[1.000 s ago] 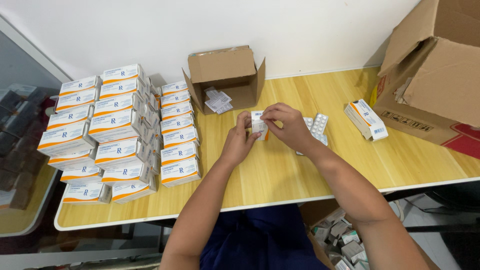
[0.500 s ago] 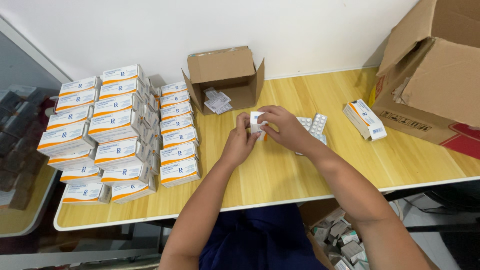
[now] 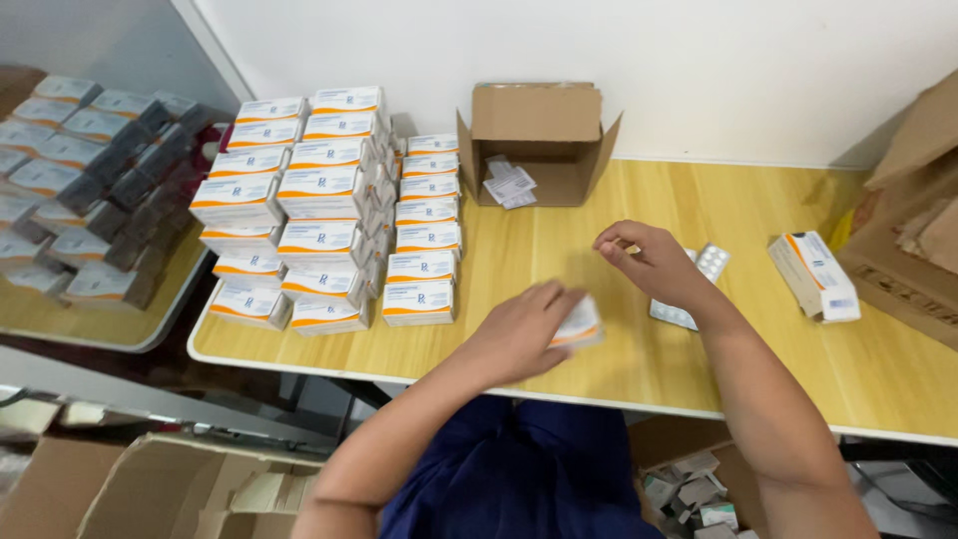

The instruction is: The person opens small white boxes, removes blister packs of pills, and places them into a larger cardboard box. The person repeatedly handles blister strips and boxes, organizing them on the table and transferring them into the shipping container.

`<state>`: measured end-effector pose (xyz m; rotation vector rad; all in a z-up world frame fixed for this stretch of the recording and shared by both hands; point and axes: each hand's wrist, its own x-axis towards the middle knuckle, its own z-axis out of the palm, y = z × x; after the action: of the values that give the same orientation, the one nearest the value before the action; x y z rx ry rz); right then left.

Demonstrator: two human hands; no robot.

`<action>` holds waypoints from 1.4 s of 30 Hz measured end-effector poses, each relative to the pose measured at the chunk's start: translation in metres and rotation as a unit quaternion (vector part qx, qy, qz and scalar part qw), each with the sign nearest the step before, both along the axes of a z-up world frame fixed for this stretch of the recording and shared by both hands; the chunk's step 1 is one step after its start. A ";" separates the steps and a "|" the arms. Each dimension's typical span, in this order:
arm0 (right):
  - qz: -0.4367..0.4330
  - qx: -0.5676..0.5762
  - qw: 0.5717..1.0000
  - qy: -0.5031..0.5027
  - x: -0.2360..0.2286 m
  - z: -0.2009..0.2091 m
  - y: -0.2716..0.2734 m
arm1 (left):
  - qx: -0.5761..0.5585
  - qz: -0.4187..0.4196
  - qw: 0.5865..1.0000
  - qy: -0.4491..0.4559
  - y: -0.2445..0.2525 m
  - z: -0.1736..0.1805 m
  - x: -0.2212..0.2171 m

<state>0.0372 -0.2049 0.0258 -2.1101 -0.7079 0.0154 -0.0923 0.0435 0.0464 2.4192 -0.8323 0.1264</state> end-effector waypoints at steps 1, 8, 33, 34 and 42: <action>0.001 -0.018 1.000 -0.001 -0.002 -0.001 0.004 | 0.032 -0.020 0.999 -0.028 0.014 0.000 -0.017; 0.006 -0.113 0.993 -0.022 -0.019 0.007 0.031 | 0.217 0.174 0.934 -0.223 0.103 -0.009 -0.082; -0.164 -0.043 0.984 -0.054 -0.037 0.053 -0.117 | 0.102 0.024 0.970 -0.219 -0.031 0.025 0.004; -0.190 -0.083 0.974 -0.095 -0.046 0.051 -0.131 | 0.085 0.000 0.973 -0.213 -0.046 0.023 0.017; -0.393 -0.250 0.883 -0.060 -0.075 0.020 -0.192 | -0.008 -0.081 0.990 -0.115 -0.147 -0.020 0.080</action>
<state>-0.0381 -0.3964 0.0459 -2.7783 0.1642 -0.4212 -0.0124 -0.1034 0.0261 2.3396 -1.1233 0.3523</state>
